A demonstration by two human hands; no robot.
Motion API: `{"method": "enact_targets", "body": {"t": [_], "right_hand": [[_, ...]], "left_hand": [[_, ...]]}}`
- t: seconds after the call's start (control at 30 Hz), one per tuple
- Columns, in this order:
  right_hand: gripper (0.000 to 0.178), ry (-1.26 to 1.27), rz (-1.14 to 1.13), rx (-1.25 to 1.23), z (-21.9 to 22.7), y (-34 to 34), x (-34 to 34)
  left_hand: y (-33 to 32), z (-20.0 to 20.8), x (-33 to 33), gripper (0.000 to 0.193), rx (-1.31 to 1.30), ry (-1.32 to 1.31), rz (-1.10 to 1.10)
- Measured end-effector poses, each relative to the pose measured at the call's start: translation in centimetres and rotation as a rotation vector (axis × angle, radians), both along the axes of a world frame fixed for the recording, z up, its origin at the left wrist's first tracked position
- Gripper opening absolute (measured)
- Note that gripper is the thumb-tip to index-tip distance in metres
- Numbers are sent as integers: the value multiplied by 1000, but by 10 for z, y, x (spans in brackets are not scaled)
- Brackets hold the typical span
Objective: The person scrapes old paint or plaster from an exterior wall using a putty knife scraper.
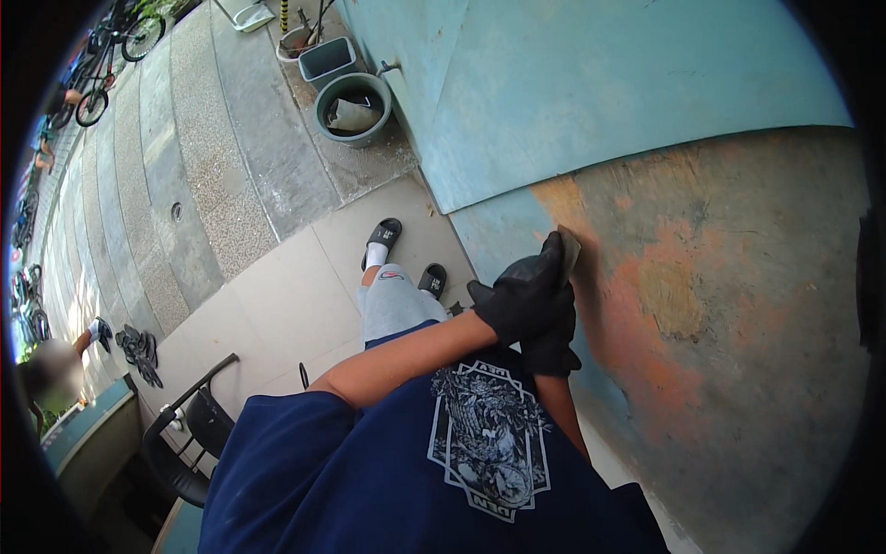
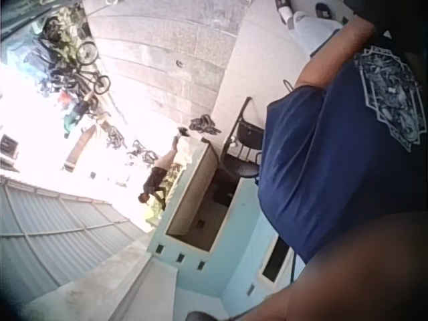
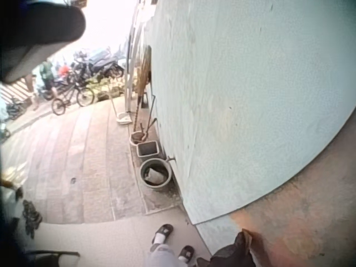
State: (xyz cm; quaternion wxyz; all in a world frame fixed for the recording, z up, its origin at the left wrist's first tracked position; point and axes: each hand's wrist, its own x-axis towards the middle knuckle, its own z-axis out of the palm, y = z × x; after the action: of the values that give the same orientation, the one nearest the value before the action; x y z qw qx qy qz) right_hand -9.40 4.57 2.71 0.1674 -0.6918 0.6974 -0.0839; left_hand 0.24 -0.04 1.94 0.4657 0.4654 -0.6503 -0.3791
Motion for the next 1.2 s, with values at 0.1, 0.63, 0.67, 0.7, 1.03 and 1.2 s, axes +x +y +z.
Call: {"method": "enact_targets", "body": {"t": [0.1, 0.63, 0.67, 0.7, 1.03, 1.2], "right_hand": [[58, -1, -18, -8, -7, -26, 11], [55, -20, -100, -54, -1, -19, 31], [55, -22, -108, -55, -4, -29, 40], [54, -23, -117, -57, -5, -29, 40], [52, -44, -206, -83, -4, -20, 52], [51, -57, -224, -109, -1, -18, 52]], "left_hand": [[-14, -5, 10, 66, 151, -53, -22], [-12, -10, 17, 68, 122, -47, -91], [-15, -11, 22, 69, 161, -21, -91], [-14, -8, 23, 69, 162, -23, -95], [-11, -13, 25, 72, 225, -150, -148], [-18, -9, 30, 72, 79, -171, -153]]}}
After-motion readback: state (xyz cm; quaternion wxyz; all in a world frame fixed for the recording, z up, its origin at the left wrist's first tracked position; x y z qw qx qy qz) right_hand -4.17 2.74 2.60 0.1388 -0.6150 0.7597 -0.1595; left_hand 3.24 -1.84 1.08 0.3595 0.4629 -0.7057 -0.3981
